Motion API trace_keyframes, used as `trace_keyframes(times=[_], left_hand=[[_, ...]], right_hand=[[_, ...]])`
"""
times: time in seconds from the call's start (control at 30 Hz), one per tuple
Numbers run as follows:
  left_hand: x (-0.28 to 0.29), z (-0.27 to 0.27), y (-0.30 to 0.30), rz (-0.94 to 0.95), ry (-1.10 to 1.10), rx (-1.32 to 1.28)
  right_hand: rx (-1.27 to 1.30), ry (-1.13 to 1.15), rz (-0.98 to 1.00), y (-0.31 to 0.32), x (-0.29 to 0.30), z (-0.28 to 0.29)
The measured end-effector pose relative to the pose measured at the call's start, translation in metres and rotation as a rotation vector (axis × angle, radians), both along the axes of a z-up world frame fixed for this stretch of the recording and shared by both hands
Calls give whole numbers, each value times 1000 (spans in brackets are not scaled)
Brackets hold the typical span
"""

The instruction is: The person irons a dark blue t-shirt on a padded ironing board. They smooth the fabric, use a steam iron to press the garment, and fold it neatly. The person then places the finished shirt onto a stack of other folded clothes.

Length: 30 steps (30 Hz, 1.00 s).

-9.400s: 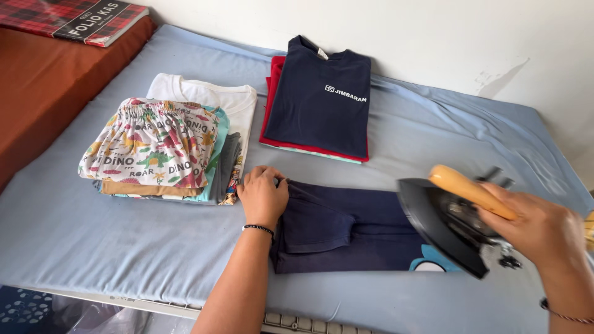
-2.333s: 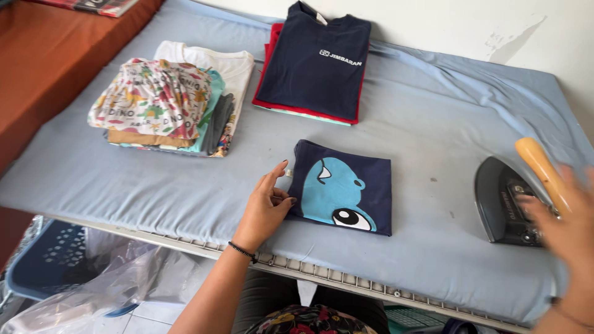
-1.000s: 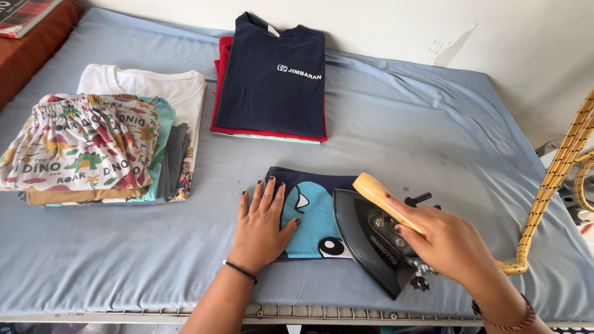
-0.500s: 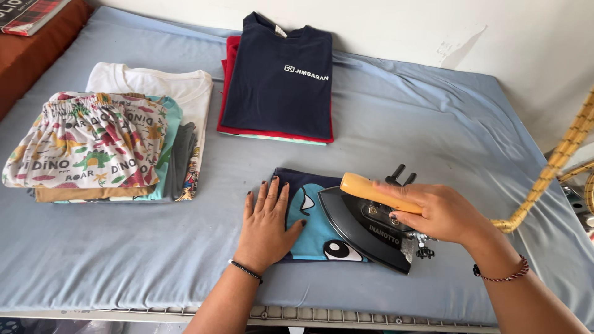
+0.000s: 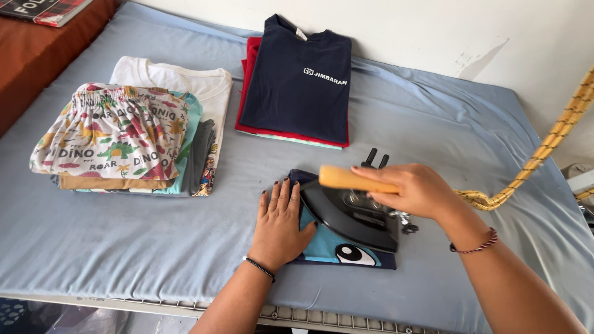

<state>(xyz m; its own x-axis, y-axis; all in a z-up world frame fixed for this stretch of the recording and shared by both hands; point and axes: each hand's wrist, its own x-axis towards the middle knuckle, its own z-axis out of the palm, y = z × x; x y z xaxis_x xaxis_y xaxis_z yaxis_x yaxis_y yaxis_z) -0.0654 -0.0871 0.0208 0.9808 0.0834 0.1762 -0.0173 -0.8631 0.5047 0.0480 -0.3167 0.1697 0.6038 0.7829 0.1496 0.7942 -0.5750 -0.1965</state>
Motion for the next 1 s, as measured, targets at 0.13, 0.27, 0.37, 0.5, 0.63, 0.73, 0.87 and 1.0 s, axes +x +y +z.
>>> trace_keyframes(times=[0.13, 0.27, 0.37, 0.5, 0.63, 0.73, 0.87, 1.0], left_hand=[[1, -6, 0, 10, 14, -6], [2, -12, 4, 42, -61, -35], [3, -16, 4, 54, -65, -45], [5, -19, 4, 57, -101, -44], [7, -22, 6, 80, -136, -57], [7, -23, 8, 105, -172, -70], [7, -23, 10, 104, -185, -72], [11, -24, 12, 105, -179, -72]], right_hand=[[63, -128, -54, 21, 3, -9], [46, 89, 22, 24, 17, -3], [-4, 186, 47, 18, 22, 2], [-17, 126, 22, 19, 19, -2], [63, 45, -17, 21, 18, -8], [83, 192, 77, 16, 22, -3], [-40, 218, 47, 11, 20, 1], [7, 96, -20, 10, 11, -5]])
